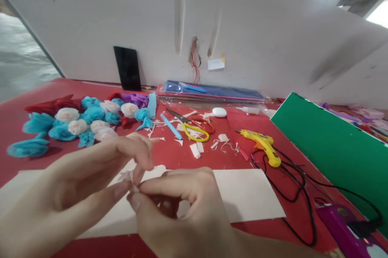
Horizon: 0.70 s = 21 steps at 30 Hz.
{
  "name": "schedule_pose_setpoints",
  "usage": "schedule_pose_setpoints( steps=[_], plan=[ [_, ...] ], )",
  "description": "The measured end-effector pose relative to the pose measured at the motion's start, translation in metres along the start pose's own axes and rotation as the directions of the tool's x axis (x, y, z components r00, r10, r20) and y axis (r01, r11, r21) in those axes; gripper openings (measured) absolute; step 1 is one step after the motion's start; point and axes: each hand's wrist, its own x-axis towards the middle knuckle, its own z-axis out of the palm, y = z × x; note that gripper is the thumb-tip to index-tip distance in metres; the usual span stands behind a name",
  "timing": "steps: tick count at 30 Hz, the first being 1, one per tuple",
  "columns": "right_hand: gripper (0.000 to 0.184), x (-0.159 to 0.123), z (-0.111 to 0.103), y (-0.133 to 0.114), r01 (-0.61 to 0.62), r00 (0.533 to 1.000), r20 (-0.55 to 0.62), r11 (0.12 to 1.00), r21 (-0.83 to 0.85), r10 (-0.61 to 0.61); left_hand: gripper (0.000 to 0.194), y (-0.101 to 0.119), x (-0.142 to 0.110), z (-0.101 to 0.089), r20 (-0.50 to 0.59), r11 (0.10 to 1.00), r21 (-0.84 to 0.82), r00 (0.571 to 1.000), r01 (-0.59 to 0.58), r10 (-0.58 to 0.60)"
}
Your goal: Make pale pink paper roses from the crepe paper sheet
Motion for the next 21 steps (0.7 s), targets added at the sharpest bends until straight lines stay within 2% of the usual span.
schedule_pose_setpoints(
  steps=[4, 7, 9, 11, 14, 17, 21],
  plan=[
    [0.026, -0.003, 0.000, 0.000, 0.089, 0.993, -0.055, 0.974, -0.206, -0.102, 0.012, 0.001, -0.004, 0.004, -0.042, 0.990, 0.132, 0.999, 0.040, -0.035],
    [0.025, -0.003, 0.002, 0.001, 0.112, 0.992, -0.036, 0.977, -0.183, -0.121, 0.016, 0.002, -0.005, 0.004, -0.048, 0.988, 0.153, 0.998, 0.037, -0.030],
    [0.025, -0.001, 0.003, 0.000, 0.041, 0.999, -0.021, 0.996, -0.073, -0.043, 0.016, 0.003, -0.004, 0.002, -0.021, 0.992, 0.127, 1.000, 0.007, -0.005],
    [0.025, 0.000, 0.002, -0.003, -0.116, 0.993, 0.021, 0.991, 0.066, 0.114, 0.019, 0.003, -0.003, 0.000, 0.015, 0.995, 0.090, 0.999, -0.043, 0.042],
    [0.020, 0.002, 0.000, -0.009, -0.377, 0.924, 0.179, 0.888, 0.263, 0.339, 0.025, 0.001, -0.002, -0.004, 0.035, 0.991, 0.080, 0.994, -0.110, 0.107],
    [0.024, 0.004, -0.003, -0.012, -0.478, 0.874, 0.288, 0.796, 0.372, 0.391, 0.023, -0.004, -0.002, -0.007, 0.010, 0.988, 0.093, 0.992, -0.127, 0.126],
    [0.021, 0.003, -0.007, -0.007, -0.534, 0.837, 0.383, 0.734, 0.419, 0.391, 0.022, -0.012, 0.001, -0.008, -0.016, 0.983, 0.114, 0.989, -0.141, 0.144]
  ],
)
